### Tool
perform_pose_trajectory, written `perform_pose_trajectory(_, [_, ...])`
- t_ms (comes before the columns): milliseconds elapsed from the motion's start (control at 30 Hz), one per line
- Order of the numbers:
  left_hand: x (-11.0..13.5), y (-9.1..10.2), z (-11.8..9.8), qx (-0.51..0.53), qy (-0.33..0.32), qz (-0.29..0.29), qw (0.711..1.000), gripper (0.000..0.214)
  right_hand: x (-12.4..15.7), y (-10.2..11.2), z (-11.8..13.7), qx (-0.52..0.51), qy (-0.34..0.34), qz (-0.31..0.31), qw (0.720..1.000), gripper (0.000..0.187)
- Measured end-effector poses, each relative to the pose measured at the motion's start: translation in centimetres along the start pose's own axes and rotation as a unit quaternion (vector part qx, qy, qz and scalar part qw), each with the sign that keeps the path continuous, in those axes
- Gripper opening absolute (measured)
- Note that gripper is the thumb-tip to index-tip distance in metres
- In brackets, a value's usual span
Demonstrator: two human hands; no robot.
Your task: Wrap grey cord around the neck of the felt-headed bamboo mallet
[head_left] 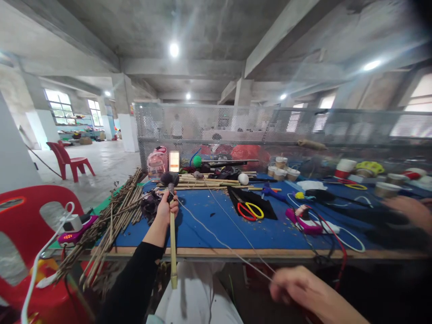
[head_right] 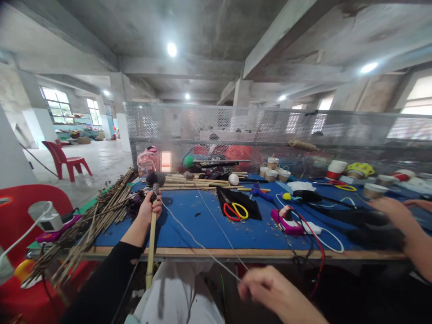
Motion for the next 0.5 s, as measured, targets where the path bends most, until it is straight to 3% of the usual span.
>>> perform_pose_trajectory(100, [0.1,-0.2,0.4,-0.008,0.004,-0.009,1.000,0.023,-6.0,-0.3,0.5,-0.060,-0.087,-0.044,0.993,0.038])
perform_pose_trajectory(200, [0.1,-0.2,0.6,-0.021,-0.007,-0.019,1.000,0.024,-13.5,-1.9,0.6,-0.086,-0.069,-0.009,0.994,0.041])
perform_pose_trajectory(300, [0.3,-0.2,0.5,-0.021,-0.022,-0.035,0.999,0.024,-21.6,-4.0,0.0,0.001,-0.031,0.031,0.999,0.034])
perform_pose_trajectory(367, [0.6,-0.3,0.4,-0.011,-0.029,-0.046,0.998,0.025,-27.0,-5.1,-0.6,0.051,-0.041,0.026,0.998,0.027])
perform_pose_trajectory(433, [0.8,-0.5,0.3,-0.010,-0.039,-0.055,0.998,0.025,-31.8,-5.9,-1.2,0.111,-0.061,0.003,0.992,0.022])
perform_pose_trajectory(500, [1.0,-0.5,0.2,-0.028,-0.060,-0.073,0.995,0.023,-36.0,-6.3,-1.4,0.163,-0.073,-0.039,0.983,0.036])
Point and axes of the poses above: each hand's wrist, its own x-axis away from the middle knuckle, its own y-axis out of the back of the hand, z = x × y, the point moved 6 cm from there along -x, towards the middle knuckle, and after that the axes turned 12 degrees about x, right-handed, at the moved point
